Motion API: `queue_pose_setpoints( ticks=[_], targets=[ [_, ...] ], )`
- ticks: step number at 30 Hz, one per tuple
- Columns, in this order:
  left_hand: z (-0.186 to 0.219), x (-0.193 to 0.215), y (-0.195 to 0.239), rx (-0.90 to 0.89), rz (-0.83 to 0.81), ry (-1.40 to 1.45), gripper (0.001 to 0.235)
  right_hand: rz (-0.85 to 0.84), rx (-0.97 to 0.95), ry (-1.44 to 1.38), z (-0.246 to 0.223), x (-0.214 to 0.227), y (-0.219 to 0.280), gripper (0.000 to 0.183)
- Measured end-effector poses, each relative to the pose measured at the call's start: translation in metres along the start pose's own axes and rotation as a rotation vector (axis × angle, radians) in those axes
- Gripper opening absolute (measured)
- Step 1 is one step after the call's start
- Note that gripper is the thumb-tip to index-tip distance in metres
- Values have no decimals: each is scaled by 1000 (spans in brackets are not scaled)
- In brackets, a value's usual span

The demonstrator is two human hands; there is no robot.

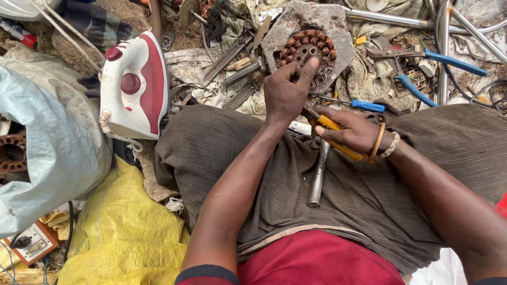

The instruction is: The person uses pliers to pull copper wire coils out of a motor stator. They repeatedly grip and extract individual coils from the stator slots.

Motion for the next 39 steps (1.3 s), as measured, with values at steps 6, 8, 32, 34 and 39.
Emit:
queue_pose_setpoints(
  ticks=[6, 8, 32, 34, 39],
  targets=[
    [-26, 9, -53, -19, -25, -116, 35, -85, -373, 145, 31, 18, 10, 67],
    [-14, 10, -58, -295, -135, -39, 31, -51, -365, 68, 36, 31, 7, 70],
    [-63, -18, -57, -333, -231, -618, 106, -8, -413, 477, 87, 84, 6, 64],
    [-77, -23, -60, -250, -273, -625, 89, -8, -414, 467, 86, 87, 8, 64],
    [-83, -25, -59, -228, -266, -657, 97, -4, -404, 454, 77, 87, 10, 63]
  ],
)
Point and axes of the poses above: each hand's wrist, its own y-axis away from the middle knuckle, its own x-axis out of the back of the hand, z = x × y, the point moved 7 cm from there along -y, towards the middle knuckle, and after that the axes turned 3 degrees about -x, right-handed, at the moved point
